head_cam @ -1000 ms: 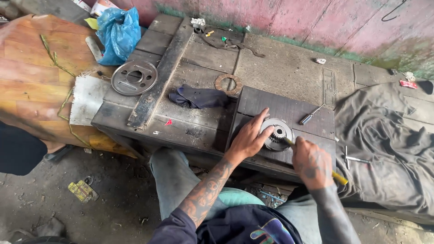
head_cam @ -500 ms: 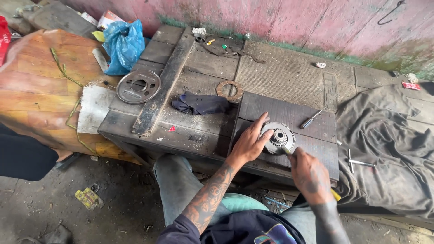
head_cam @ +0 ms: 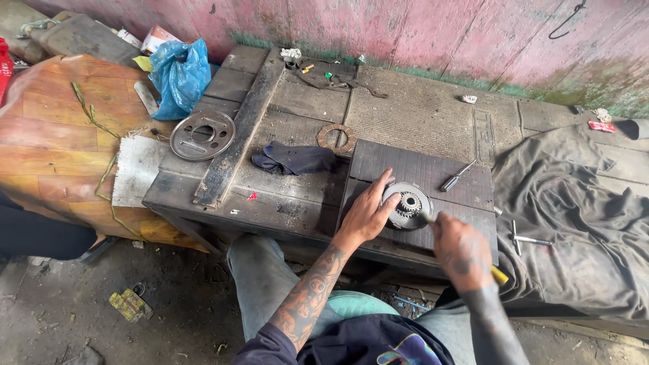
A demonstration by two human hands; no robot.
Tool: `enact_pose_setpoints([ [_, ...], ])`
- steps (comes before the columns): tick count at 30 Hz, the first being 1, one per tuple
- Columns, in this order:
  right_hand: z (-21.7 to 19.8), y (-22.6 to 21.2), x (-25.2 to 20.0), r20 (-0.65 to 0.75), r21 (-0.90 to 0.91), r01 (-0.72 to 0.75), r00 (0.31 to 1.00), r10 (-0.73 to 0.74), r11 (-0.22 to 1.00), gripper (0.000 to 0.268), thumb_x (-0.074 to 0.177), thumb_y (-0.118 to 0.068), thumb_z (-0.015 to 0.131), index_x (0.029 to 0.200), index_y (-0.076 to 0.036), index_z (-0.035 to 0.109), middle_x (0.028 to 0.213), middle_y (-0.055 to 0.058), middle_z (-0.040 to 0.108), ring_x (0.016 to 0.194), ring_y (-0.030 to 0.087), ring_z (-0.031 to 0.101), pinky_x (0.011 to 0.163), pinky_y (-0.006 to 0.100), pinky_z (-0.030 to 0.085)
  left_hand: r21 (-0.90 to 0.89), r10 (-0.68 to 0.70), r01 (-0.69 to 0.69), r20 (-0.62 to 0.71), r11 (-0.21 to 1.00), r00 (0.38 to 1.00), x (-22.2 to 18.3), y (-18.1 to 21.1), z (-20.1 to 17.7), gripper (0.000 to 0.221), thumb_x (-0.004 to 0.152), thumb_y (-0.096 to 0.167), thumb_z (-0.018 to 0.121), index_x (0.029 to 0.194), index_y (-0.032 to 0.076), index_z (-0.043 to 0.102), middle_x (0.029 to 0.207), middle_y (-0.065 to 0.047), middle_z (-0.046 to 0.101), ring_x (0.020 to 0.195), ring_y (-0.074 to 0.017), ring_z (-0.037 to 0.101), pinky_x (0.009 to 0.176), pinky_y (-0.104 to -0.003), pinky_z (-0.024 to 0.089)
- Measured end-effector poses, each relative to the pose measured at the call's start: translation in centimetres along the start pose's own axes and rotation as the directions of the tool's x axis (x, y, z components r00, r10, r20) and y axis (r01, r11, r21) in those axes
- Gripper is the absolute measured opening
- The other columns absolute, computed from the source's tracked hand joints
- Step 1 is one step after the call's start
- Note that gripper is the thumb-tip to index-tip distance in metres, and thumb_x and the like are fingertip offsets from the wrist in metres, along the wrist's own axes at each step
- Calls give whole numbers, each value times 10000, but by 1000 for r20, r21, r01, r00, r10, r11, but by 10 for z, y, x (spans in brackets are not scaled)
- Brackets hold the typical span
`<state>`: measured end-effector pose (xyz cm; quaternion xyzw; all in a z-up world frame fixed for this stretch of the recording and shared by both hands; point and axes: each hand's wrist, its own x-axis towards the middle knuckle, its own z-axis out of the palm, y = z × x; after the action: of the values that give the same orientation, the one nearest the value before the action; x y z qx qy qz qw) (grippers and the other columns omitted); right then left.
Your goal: Cleaning debris from the recesses of an assembled motorcycle clutch using a small hand tool
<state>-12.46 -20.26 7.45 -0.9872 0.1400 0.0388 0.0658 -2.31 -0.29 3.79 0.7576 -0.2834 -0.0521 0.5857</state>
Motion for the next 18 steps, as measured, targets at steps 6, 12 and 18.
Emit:
enact_pose_setpoints([
  [6, 0, -1, 0, -3, 33, 16, 1000, -16, 999, 249, 1003, -369, 541, 1045, -176, 694, 831, 142, 779, 851, 394, 774, 754, 524, 620, 9, -6, 6, 7, 1000, 1000, 0, 0, -1, 729, 1039, 506, 412, 1589, 43, 294, 1437, -288, 524, 1366, -479, 469, 1136, -575, 361],
  [12, -5, -8, 0, 51, 19, 46, 998, -47, 999, 224, 986, -374, 540, 1066, -232, 692, 887, 92, 788, 876, 344, 787, 796, 493, 629, 20, -16, 16, 20, 1000, 1000, 1, -3, -1, 722, 1038, 498, 419, 1595, 57, 288, 1440, -270, 526, 1370, -462, 467, 1141, -557, 360],
  [18, -9, -14, -1, 16, 3, 26, 1000, -26, 1000, 229, 992, -365, 529, 1065, -232, 701, 885, 82, 784, 859, 331, 786, 783, 479, 631, 26, -28, 27, 39, 999, 999, 1, -1, -3, 717, 1045, 491, 401, 1596, 48, 281, 1440, -266, 531, 1374, -451, 471, 1149, -545, 354],
])
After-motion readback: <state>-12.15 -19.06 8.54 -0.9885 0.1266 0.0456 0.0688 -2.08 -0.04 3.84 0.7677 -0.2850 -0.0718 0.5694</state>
